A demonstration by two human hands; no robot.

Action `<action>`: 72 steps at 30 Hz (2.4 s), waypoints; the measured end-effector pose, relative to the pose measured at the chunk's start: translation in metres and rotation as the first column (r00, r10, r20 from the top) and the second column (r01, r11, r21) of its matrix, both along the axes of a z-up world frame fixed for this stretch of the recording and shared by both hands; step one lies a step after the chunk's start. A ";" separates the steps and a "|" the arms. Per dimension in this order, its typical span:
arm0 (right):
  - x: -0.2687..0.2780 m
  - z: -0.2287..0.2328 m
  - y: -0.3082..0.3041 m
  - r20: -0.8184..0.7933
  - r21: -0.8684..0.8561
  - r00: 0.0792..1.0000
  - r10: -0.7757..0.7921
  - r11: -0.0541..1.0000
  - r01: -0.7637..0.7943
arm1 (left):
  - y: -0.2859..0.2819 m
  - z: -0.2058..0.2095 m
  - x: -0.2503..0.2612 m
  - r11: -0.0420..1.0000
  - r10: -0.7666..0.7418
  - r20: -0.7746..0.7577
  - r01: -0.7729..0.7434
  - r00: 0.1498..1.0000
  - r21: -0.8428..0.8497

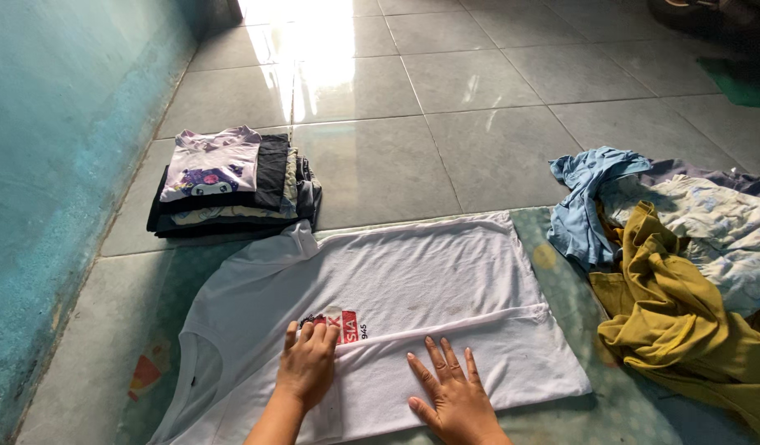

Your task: The person folds a white t-shirt on a patterned mat, smoothing and aligning it before stacking it with other folded clothes. Then the person picks up a mustard-colored shirt and begins to fold it.

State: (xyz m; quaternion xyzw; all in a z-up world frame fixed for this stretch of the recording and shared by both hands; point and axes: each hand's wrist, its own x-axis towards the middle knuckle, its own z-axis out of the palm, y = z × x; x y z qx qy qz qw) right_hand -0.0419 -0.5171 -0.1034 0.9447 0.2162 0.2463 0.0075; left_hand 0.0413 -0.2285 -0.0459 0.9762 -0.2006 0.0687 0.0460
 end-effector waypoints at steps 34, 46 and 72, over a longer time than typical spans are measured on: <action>0.025 0.024 -0.130 -0.615 -0.158 0.752 -0.237 0.972 0.177 | -0.127 -0.100 -0.058 0.965 0.049 0.364 0.049 0.930 -0.258; 0.022 0.013 -0.149 -0.627 -0.140 0.711 -0.318 0.944 0.299 | -0.129 -0.079 -0.052 0.966 0.024 0.363 0.072 0.932 -0.248; -0.003 0.000 -0.178 -0.459 -0.266 0.678 -0.574 0.817 0.511 | 0.086 -0.154 -0.065 0.937 0.203 0.170 -0.242 0.964 0.252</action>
